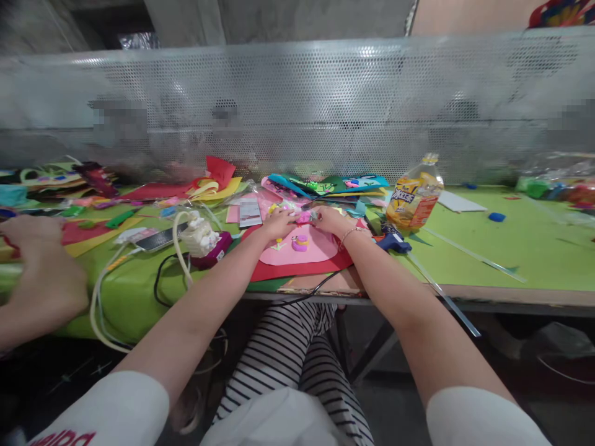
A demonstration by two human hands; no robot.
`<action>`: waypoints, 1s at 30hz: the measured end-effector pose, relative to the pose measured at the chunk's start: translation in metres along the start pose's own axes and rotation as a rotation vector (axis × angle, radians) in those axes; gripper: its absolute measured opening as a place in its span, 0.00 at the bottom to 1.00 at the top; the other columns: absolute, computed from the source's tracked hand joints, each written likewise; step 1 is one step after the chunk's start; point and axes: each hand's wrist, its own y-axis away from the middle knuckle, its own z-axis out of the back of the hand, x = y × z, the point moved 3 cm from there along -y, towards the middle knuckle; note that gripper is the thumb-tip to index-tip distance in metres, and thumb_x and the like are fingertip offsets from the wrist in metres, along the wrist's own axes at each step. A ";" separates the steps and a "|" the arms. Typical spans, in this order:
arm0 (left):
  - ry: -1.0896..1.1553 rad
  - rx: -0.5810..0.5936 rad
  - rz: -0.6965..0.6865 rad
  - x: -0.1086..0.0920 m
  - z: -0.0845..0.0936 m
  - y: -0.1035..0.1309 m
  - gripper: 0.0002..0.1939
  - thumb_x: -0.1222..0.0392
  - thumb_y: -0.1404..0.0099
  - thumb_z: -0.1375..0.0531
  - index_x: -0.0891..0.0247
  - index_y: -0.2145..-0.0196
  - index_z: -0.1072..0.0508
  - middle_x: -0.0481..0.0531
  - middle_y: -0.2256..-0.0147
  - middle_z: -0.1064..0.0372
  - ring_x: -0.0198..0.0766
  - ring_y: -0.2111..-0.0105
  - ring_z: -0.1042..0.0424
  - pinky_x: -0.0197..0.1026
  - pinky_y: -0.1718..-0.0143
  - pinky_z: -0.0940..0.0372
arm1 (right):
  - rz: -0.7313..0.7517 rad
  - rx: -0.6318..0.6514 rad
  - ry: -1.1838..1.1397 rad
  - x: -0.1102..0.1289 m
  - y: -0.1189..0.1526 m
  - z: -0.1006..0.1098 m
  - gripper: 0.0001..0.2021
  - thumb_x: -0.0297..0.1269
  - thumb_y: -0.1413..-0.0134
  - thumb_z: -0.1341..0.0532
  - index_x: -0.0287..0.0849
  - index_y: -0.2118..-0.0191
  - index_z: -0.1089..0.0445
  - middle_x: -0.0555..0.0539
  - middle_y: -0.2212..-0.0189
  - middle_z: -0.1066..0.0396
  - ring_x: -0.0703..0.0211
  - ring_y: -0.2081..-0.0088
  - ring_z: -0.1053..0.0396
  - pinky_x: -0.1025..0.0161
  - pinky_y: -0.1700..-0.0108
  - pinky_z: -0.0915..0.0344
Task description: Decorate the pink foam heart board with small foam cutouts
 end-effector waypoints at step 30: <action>0.252 -0.287 0.050 0.016 0.013 -0.008 0.13 0.70 0.47 0.44 0.62 0.66 0.22 0.53 0.62 0.27 0.41 0.56 0.32 0.42 0.51 0.38 | 0.227 -0.116 -0.110 0.008 -0.006 -0.009 0.15 0.30 0.50 0.41 0.36 0.54 0.30 0.38 0.54 0.29 0.52 0.52 0.32 0.59 0.49 0.39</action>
